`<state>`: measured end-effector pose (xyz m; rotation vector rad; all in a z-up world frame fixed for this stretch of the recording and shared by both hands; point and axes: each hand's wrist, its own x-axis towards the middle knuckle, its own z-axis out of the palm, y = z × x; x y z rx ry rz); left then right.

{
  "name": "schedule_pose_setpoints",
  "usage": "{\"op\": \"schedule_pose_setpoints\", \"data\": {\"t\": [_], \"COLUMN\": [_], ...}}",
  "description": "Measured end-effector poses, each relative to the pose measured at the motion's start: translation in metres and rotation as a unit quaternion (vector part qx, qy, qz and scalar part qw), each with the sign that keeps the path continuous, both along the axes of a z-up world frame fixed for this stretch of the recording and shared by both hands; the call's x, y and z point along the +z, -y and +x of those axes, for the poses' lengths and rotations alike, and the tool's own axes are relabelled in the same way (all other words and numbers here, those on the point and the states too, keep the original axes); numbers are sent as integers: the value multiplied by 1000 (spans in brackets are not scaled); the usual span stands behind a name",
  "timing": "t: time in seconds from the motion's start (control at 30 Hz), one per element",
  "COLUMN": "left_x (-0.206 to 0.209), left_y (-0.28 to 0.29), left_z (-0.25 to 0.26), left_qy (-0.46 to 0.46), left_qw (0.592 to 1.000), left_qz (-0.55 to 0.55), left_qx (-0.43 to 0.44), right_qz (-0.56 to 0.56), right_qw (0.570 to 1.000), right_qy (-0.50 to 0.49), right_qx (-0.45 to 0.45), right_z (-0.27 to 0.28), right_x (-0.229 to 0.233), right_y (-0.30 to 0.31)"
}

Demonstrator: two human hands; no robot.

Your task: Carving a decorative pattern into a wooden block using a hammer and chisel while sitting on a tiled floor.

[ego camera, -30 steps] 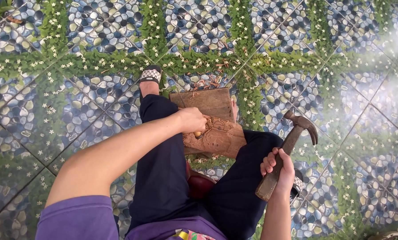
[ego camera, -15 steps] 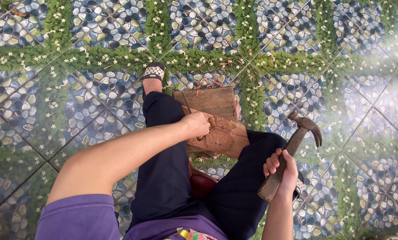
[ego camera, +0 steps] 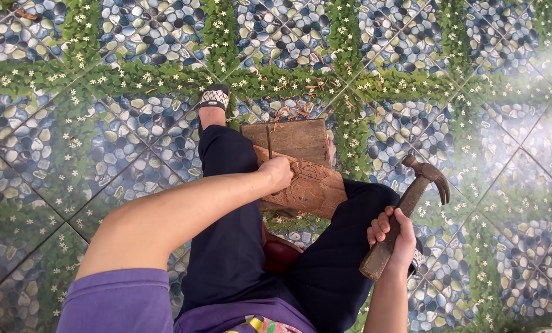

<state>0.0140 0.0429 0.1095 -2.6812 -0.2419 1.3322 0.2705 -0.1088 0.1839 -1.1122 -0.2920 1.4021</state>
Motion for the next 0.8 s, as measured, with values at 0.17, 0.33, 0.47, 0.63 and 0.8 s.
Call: {"op": "schedule_pose_setpoints", "data": {"t": [0.17, 0.33, 0.47, 0.63, 0.8], "left_x": [-4, -84, -74, -56, -62], "left_y": [3, 13, 12, 8, -1], "left_z": [-5, -25, -34, -45, -46], "left_qy": [25, 231, 295, 346, 337], "left_qw": [1000, 968, 951, 933, 939], "left_qz": [8, 88, 82, 73, 39], "left_qx": [-15, 30, 50, 61, 63], "right_qz": [-5, 46, 45, 46, 44], "right_qw": [1000, 999, 999, 998, 999], "right_qy": [1, -13, -21, -25, -20], "right_qx": [-4, 19, 18, 18, 14], "right_z": [-1, 11, 11, 10, 12], "right_x": [2, -20, -21, -16, -20], "right_y": [-1, 3, 4, 3, 4]}}
